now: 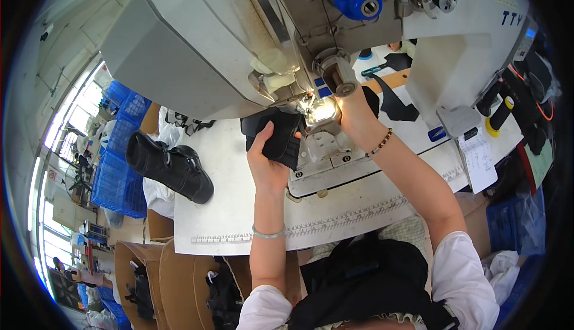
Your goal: The person sews and assembles black boot upper components using an industrial sewing machine.
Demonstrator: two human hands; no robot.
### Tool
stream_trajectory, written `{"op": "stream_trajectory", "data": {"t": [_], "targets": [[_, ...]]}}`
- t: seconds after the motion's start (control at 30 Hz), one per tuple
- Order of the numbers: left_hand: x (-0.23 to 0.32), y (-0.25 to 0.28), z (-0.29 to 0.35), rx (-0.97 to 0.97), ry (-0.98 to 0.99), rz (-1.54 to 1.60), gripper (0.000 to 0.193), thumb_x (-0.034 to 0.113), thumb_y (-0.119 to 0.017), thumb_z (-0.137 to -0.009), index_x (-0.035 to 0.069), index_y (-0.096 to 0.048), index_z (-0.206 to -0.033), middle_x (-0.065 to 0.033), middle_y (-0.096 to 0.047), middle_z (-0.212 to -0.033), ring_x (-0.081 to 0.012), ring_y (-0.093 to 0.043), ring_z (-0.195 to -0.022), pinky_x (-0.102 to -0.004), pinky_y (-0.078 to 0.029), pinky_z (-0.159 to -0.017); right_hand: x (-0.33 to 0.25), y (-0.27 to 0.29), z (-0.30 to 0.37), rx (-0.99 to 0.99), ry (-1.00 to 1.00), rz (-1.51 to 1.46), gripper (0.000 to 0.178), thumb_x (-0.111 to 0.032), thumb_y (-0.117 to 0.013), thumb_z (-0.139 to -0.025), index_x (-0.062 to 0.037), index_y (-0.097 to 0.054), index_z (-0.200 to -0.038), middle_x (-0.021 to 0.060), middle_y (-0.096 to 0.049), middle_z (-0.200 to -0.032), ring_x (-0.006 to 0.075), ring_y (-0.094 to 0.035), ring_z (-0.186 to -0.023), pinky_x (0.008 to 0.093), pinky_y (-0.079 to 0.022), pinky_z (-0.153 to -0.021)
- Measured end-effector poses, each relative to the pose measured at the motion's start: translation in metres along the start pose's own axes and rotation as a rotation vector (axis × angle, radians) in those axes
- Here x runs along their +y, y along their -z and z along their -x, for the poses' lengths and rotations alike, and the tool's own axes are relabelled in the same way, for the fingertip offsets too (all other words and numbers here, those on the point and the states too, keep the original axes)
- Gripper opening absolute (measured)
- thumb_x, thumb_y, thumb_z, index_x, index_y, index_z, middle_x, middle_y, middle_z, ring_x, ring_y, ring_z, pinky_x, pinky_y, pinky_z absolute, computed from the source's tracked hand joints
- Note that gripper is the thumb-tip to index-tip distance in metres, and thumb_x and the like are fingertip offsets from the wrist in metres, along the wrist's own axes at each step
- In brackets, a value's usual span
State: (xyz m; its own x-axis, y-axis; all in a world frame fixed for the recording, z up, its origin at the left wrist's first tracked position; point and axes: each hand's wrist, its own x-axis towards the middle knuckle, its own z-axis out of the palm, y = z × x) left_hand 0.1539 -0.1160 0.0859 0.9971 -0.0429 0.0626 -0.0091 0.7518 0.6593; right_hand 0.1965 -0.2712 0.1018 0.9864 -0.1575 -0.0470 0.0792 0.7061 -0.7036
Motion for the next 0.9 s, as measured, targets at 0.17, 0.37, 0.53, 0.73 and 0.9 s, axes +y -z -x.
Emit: {"op": "stream_trajectory", "data": {"t": [0.17, 0.37, 0.53, 0.73, 0.9], "targets": [[0.001, -0.01, 0.004, 0.051, -0.011, -0.025, 0.025, 0.007, -0.052, -0.08, -0.003, -0.05, -0.102, -0.0159, -0.06, -0.094, -0.0267, -0.061, -0.079, -0.0353, -0.054, -0.066, 0.0, -0.004, 0.002, -0.007, -0.007, -0.026, 0.013, -0.01, -0.057, -0.074, 0.0033, -0.056, -0.076, 0.0083, -0.057, -0.069, 0.0153, -0.055, -0.056, 0.0272, -0.046, -0.049], [-0.003, -0.01, 0.013, 0.151, 0.02, 0.013, 0.027, 0.004, -0.052, -0.078, -0.003, -0.05, -0.105, -0.0167, -0.059, -0.099, -0.0271, -0.06, -0.084, -0.0356, -0.052, -0.068, 0.007, 0.0, 0.001, 0.085, 0.081, 0.023, 0.013, -0.012, -0.061, -0.072, -0.0012, -0.056, -0.068, 0.0035, -0.052, -0.063, 0.0105, -0.046, -0.049, 0.0226, -0.036, -0.042], [-0.008, -0.003, 0.023, 0.105, 0.068, 0.077, 0.028, 0.003, -0.051, -0.079, -0.002, -0.05, -0.106, -0.0157, -0.059, -0.1, -0.0261, -0.059, -0.085, -0.0365, -0.051, -0.067, 0.001, -0.001, 0.016, 0.107, 0.027, 0.095, 0.015, -0.012, -0.062, -0.072, -0.0025, -0.055, -0.063, -0.0005, -0.048, -0.059, 0.0061, -0.041, -0.048, 0.019, -0.031, -0.043], [-0.021, -0.013, 0.036, 0.165, -0.035, 0.093, 0.029, 0.004, -0.051, -0.08, 0.0, -0.05, -0.108, -0.0134, -0.059, -0.1, -0.0242, -0.059, -0.085, -0.0373, -0.05, -0.069, 0.009, -0.002, 0.022, 0.097, 0.154, -0.03, 0.015, -0.011, -0.062, -0.073, -0.0025, -0.054, -0.063, -0.0019, -0.047, -0.058, 0.0039, -0.037, -0.048, 0.019, -0.028, -0.042], [-0.029, -0.002, 0.039, 0.234, 0.014, 0.135, 0.028, 0.007, -0.05, -0.081, -0.001, -0.05, -0.107, -0.0127, -0.059, -0.101, -0.0234, -0.059, -0.086, -0.0374, -0.049, -0.069, 0.008, 0.002, 0.027, 0.077, 0.126, -0.029, 0.013, -0.011, -0.061, -0.075, -0.0026, -0.057, -0.066, -0.0031, -0.049, -0.058, 0.002, -0.036, -0.046, 0.0183, -0.026, -0.041]]}}
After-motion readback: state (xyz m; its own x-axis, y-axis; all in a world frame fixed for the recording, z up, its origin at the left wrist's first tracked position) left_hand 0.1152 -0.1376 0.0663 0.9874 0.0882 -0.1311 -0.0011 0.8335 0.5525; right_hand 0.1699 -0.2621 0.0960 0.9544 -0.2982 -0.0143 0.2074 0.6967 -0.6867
